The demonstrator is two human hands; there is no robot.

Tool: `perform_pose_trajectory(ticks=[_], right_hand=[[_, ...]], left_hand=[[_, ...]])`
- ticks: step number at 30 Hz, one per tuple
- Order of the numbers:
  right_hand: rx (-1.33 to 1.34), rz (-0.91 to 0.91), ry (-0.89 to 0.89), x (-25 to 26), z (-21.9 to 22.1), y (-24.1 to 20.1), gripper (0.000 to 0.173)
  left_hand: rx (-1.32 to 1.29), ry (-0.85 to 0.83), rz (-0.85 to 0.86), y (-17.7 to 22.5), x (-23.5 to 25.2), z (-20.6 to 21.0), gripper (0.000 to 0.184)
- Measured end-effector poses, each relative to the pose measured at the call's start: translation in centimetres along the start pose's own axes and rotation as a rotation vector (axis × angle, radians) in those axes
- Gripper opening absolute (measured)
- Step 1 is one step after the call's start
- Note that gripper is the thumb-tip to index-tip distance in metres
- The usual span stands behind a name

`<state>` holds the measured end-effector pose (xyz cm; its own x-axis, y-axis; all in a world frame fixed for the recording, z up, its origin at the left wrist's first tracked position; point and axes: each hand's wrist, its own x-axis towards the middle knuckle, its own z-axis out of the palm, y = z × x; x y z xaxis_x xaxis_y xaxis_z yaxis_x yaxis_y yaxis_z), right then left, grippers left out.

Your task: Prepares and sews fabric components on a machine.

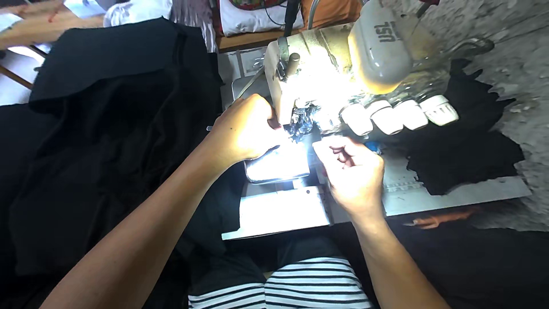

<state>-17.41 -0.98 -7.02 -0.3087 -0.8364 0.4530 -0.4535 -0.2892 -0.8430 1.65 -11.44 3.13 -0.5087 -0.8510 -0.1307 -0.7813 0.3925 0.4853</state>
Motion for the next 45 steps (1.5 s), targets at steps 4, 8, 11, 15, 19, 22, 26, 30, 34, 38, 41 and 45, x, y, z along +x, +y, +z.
perform_pose_trajectory(ticks=[4, 8, 11, 15, 19, 22, 26, 30, 34, 38, 41, 45], right_hand=[[0.006, -0.003, -0.006, 0.09, -0.03, 0.01, 0.009], [0.011, -0.011, -0.013, 0.12, -0.07, 0.02, 0.01], [0.024, -0.012, -0.009, 0.11, -0.03, 0.09, 0.009], [0.022, -0.009, -0.012, 0.12, -0.08, 0.12, 0.009], [0.029, -0.028, -0.008, 0.1, 0.01, 0.13, 0.008], [0.034, -0.024, -0.006, 0.13, 0.02, 0.08, 0.008], [0.038, -0.01, -0.006, 0.07, 0.0, 0.29, 0.008], [0.035, -0.002, -0.004, 0.08, 0.03, 0.35, 0.009], [0.054, -0.004, -0.01, 0.02, -0.02, 0.44, 0.01], [0.034, 0.005, -0.004, -0.01, -0.01, 0.4, 0.009], [0.033, -0.013, -0.002, 0.0, 0.1, 0.57, 0.009], [0.033, -0.005, 0.0, -0.01, 0.15, 0.58, 0.008]], left_hand=[[-0.011, -0.005, 0.019, -0.13, -0.03, -0.11, 0.024], [0.008, -0.029, 0.054, -0.06, -0.14, -0.44, 0.027], [0.008, -0.035, 0.084, -0.19, -0.11, -0.48, 0.029], [0.023, -0.055, 0.061, 0.04, -0.1, -0.65, 0.031], [0.028, -0.049, 0.069, -0.06, -0.06, -0.5, 0.032], [0.011, -0.041, 0.056, -0.18, -0.08, -0.35, 0.03], [0.008, -0.027, 0.043, -0.28, -0.08, -0.15, 0.03], [-0.004, -0.021, 0.025, -0.34, 0.01, -0.06, 0.029], [-0.055, -0.016, 0.072, -0.71, -0.16, -0.13, 0.028], [-0.107, -0.052, 0.086, -0.79, -0.39, -0.58, 0.027], [-0.091, -0.083, -0.003, -0.28, -0.12, -0.85, 0.028], [-0.057, -0.076, -0.047, 0.08, 0.27, -0.74, 0.027]])
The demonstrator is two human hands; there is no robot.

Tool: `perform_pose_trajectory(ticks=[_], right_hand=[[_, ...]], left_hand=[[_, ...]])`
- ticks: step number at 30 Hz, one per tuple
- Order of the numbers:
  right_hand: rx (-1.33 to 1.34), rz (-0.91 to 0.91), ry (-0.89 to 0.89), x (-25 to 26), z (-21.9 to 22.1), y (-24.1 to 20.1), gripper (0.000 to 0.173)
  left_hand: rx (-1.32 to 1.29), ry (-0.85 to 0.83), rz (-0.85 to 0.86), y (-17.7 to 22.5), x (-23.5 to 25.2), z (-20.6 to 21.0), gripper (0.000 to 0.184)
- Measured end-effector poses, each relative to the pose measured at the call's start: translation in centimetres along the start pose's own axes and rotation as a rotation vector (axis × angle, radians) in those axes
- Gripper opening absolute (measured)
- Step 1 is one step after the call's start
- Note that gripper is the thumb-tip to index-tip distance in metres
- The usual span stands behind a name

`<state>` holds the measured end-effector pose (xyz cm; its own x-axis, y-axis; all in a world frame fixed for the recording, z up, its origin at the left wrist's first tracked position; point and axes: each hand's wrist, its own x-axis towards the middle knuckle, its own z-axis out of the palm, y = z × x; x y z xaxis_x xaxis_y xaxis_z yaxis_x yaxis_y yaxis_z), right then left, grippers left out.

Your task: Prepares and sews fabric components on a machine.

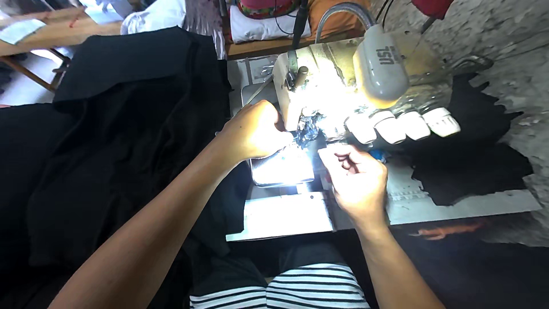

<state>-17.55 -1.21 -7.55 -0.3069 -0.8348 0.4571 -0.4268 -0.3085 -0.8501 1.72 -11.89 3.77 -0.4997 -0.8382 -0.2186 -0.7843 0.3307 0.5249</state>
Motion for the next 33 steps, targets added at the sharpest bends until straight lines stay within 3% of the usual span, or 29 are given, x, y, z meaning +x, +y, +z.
perform_pose_trajectory(ticks=[3, 10, 15, 22, 33], right_hand=[[-0.018, 0.0, 0.005, 0.0, 0.0, 0.0, 0.009], [0.098, -0.125, -0.004, -1.1, 0.1, 0.0, 0.016], [0.259, -0.173, -0.074, -1.9, 1.0, -1.2, 0.006], [0.013, -0.116, -0.038, -1.4, 2.1, -2.6, 0.012], [-0.105, -0.114, -0.04, -1.1, 2.1, -3.1, 0.027]], left_hand=[[-0.01, 0.017, 0.018, -0.1, 0.2, 0.2, 0.031], [0.022, 0.1, 0.044, -0.8, -0.1, 1.1, 0.021], [0.065, 0.245, -0.058, -1.6, -2.4, 1.2, 0.009], [0.163, 0.369, -0.178, -2.7, -5.8, 0.0, 0.007], [0.236, 0.469, -0.245, -5.4, -8.8, -1.0, 0.005]])
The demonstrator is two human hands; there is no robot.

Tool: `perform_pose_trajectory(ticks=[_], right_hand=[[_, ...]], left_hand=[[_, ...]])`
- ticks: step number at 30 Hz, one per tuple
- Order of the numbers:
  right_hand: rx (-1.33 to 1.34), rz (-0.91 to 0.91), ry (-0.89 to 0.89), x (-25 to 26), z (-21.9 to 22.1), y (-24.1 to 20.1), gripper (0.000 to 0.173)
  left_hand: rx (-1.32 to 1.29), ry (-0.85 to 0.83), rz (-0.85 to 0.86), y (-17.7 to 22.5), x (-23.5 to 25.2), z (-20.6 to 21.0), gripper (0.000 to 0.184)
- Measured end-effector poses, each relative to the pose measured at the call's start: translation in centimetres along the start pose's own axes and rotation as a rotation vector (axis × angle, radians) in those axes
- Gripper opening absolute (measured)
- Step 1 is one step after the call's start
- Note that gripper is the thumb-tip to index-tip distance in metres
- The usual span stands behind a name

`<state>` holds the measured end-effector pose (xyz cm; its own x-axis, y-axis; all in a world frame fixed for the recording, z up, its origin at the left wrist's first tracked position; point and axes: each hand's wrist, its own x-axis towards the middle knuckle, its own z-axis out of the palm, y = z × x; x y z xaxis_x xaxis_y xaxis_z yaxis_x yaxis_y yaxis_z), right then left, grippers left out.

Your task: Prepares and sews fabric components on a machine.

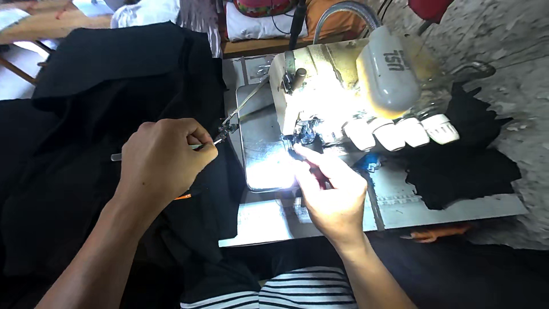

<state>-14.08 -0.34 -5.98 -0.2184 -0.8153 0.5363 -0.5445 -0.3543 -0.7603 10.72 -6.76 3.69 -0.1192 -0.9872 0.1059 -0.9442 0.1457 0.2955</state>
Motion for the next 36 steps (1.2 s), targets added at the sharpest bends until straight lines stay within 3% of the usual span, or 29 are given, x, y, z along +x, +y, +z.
perform_pose_trajectory(ticks=[5, 9, 11, 14, 17, 21, 24, 28, 30, 33, 36], right_hand=[[-0.032, 0.008, 0.018, 0.0, -0.6, -0.4, 0.027], [-0.087, -0.193, -0.05, -1.3, 0.7, -3.4, 0.017], [-0.248, -0.237, -0.267, -2.6, 2.7, -5.2, 0.041], [-0.588, -0.15, -0.514, -1.9, 6.0, -5.7, 0.087], [-0.744, -0.139, -0.595, -0.7, 7.4, -6.0, 0.093], [-0.693, -0.174, -0.58, -0.8, 7.1, -5.3, 0.091], [-0.528, -0.261, -0.61, -1.5, 5.7, -4.9, 0.08], [0.165, -0.415, -0.724, -5.9, 1.4, -4.7, 0.028], [0.368, -0.361, -0.804, -7.5, -0.7, -3.3, 0.019], [0.315, -0.162, -0.715, -8.1, -3.0, -1.0, 0.019], [0.258, -0.09, -0.6, -6.9, -4.3, 0.0, 0.017]], left_hand=[[0.054, 0.022, -0.053, -0.5, -0.3, -0.3, 0.006], [0.064, 0.004, -0.064, -0.6, -0.6, -0.1, 0.007], [0.067, -0.013, -0.067, -0.6, -1.0, 0.2, 0.007], [0.039, -0.054, -0.049, -0.7, -1.8, 0.6, 0.006], [-0.013, -0.103, 0.042, -1.5, -2.2, -0.1, 0.009], [-0.029, -0.036, 0.136, -0.5, -2.1, -1.6, 0.031], [-0.12, 0.024, 0.237, 1.4, -1.6, -0.9, 0.028], [-0.137, 0.0, 0.433, 2.2, -0.8, 0.8, 0.02], [-0.068, 0.021, 0.479, 2.0, -0.8, 2.0, 0.023], [-0.094, 0.015, 0.453, 2.0, -0.6, 3.5, 0.029], [-0.1, 0.078, 0.485, 2.8, -0.5, 4.2, 0.029]])
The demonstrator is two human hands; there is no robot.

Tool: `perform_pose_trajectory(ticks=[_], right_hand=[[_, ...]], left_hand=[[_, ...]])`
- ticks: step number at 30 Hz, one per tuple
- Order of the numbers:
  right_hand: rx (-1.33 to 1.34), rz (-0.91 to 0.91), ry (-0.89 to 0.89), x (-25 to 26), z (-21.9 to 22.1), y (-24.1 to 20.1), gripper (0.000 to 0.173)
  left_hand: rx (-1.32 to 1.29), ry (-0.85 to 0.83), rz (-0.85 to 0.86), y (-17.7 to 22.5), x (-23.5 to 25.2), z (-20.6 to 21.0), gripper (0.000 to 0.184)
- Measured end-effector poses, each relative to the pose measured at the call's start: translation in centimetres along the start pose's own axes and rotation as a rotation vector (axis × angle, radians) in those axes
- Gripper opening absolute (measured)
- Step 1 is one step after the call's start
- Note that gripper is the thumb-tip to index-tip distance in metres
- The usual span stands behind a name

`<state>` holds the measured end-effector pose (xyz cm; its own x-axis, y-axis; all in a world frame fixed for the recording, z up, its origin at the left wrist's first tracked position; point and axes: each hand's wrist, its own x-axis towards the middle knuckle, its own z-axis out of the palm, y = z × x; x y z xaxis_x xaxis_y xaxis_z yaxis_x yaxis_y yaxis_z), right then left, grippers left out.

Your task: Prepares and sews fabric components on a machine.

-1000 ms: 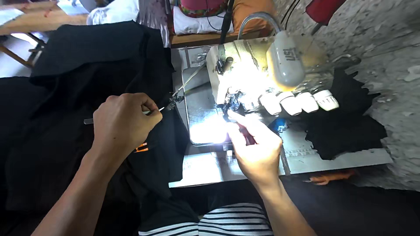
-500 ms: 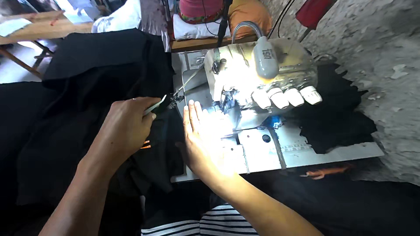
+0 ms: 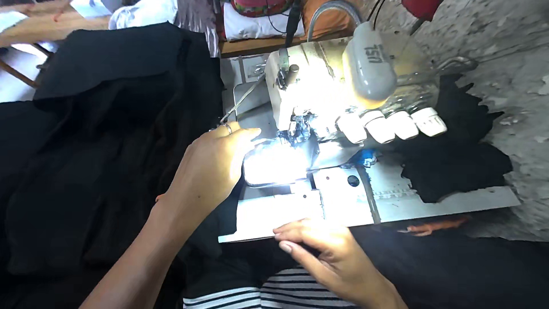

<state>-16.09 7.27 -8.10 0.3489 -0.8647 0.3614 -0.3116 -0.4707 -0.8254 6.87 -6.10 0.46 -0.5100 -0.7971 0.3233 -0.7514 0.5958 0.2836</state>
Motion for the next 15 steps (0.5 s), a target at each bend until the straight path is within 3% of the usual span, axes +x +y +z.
perform_pose_trajectory(ticks=[11, 15], right_hand=[[-0.244, -0.02, 0.105, 5.0, -1.7, -2.2, 0.02], [-0.396, 0.036, 0.18, 6.3, -1.3, -3.0, 0.023]], left_hand=[[0.054, 0.126, 0.115, 0.5, 1.3, 2.5, 0.021], [0.152, 0.115, 0.119, 0.7, -0.2, 1.1, 0.021]])
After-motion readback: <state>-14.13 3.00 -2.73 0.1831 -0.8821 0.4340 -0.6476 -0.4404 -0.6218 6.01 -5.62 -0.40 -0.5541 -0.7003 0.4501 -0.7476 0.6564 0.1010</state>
